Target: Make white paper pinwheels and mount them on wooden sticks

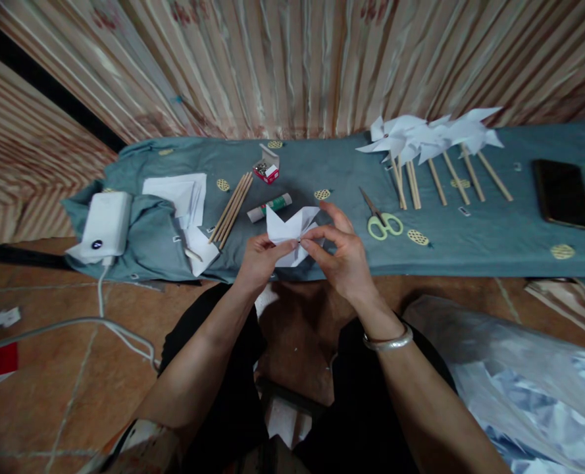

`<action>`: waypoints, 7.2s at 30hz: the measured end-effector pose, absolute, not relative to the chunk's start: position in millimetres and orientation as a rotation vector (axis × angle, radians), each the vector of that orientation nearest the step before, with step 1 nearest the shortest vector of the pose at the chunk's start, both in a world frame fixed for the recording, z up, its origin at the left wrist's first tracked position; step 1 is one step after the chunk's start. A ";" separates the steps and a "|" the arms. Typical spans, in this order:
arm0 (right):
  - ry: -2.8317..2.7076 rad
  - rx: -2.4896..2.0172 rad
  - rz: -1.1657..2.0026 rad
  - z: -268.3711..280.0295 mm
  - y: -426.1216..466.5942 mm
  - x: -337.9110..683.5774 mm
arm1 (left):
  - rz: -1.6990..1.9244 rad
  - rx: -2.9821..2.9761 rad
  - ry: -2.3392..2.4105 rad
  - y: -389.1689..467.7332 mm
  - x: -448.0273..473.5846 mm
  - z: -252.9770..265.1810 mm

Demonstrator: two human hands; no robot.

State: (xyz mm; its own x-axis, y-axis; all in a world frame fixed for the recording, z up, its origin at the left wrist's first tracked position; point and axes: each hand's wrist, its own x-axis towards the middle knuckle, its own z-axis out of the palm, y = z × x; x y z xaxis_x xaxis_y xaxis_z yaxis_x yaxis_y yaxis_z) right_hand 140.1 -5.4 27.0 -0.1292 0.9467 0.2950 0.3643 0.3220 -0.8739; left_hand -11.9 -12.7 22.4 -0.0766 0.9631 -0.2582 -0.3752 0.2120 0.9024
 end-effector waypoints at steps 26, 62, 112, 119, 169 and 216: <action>-1.175 -1.175 1.154 8.7 -3.3 127.7 | 1.220 0.672 1.105 -12.2 -16.2 22.4; -0.902 -1.082 1.439 18.9 -1.7 122.0 | 1.294 0.625 1.096 -9.1 -7.6 21.6; -0.779 -1.143 1.532 13.6 -2.5 110.9 | 1.319 0.643 1.064 -10.6 -14.3 9.4; -0.806 -1.123 1.522 14.8 -1.4 111.6 | 1.378 0.645 1.115 -17.5 -25.6 18.0; -0.806 -1.139 1.453 32.9 -3.1 148.4 | 0.128 2.212 2.183 77.6 -119.7 21.5; -1.050 -1.199 1.386 47.3 -24.9 145.9 | 1.004 1.038 1.129 22.2 -50.1 35.6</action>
State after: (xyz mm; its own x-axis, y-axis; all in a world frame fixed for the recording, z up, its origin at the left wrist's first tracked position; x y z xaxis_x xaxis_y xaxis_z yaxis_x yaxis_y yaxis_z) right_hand 145.9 -24.9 47.3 -0.0270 0.9900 -0.1381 -0.1344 -0.1405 -0.9809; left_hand -50.1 22.2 35.6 0.1441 0.9683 -0.2042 -0.0898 0.2183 0.9717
